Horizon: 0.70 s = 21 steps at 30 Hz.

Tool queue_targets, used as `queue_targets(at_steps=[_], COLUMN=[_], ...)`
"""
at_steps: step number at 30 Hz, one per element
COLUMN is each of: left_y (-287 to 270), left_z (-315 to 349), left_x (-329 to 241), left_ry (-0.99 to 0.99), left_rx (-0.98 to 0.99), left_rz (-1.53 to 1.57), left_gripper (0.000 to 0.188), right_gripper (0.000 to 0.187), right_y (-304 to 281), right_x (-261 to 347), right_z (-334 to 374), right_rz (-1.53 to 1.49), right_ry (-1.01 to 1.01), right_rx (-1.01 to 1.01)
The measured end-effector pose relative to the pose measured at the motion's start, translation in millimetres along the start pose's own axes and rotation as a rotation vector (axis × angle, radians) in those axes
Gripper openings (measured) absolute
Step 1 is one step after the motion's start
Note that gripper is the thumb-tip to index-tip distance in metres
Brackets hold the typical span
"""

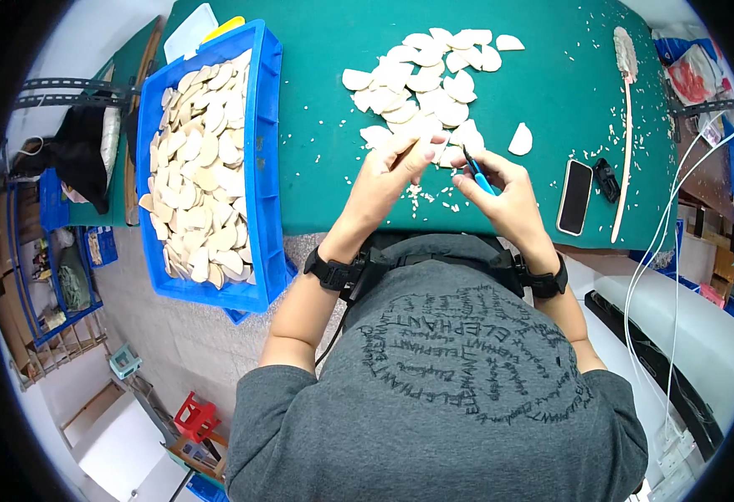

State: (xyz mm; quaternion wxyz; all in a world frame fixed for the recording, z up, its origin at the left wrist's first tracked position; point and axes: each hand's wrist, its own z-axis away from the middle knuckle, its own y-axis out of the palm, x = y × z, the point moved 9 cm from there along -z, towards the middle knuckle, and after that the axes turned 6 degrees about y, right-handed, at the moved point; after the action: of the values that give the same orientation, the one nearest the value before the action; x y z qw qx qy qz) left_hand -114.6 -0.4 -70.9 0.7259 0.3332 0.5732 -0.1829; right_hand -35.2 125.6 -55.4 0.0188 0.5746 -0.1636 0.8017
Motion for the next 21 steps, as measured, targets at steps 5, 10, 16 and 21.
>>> queue_targets(at_steps=[5, 10, 16, 21], left_y=[-2, -2, -3, -2], left_z=[12, 16, 24, 26], left_x=[-25, -36, -48, -58], left_ry=[0.09, 0.083, 0.233, 0.296], left_rx=[-0.039, -0.089, -0.134, -0.176], left_rz=[-0.298, -0.104, -0.418, -0.573], left_gripper=[0.04, 0.032, 0.032, 0.03], right_gripper=[0.028, 0.03, 0.031, 0.032], right_y=[6, 9, 8, 6], right_x=[16, 22, 34, 42], right_z=[1, 1, 2, 3], right_rz=[0.026, 0.048, 0.133, 0.196], right_ry=[-0.102, -0.11, -0.199, -0.307], right_rx=[0.016, 0.02, -0.043, -0.099])
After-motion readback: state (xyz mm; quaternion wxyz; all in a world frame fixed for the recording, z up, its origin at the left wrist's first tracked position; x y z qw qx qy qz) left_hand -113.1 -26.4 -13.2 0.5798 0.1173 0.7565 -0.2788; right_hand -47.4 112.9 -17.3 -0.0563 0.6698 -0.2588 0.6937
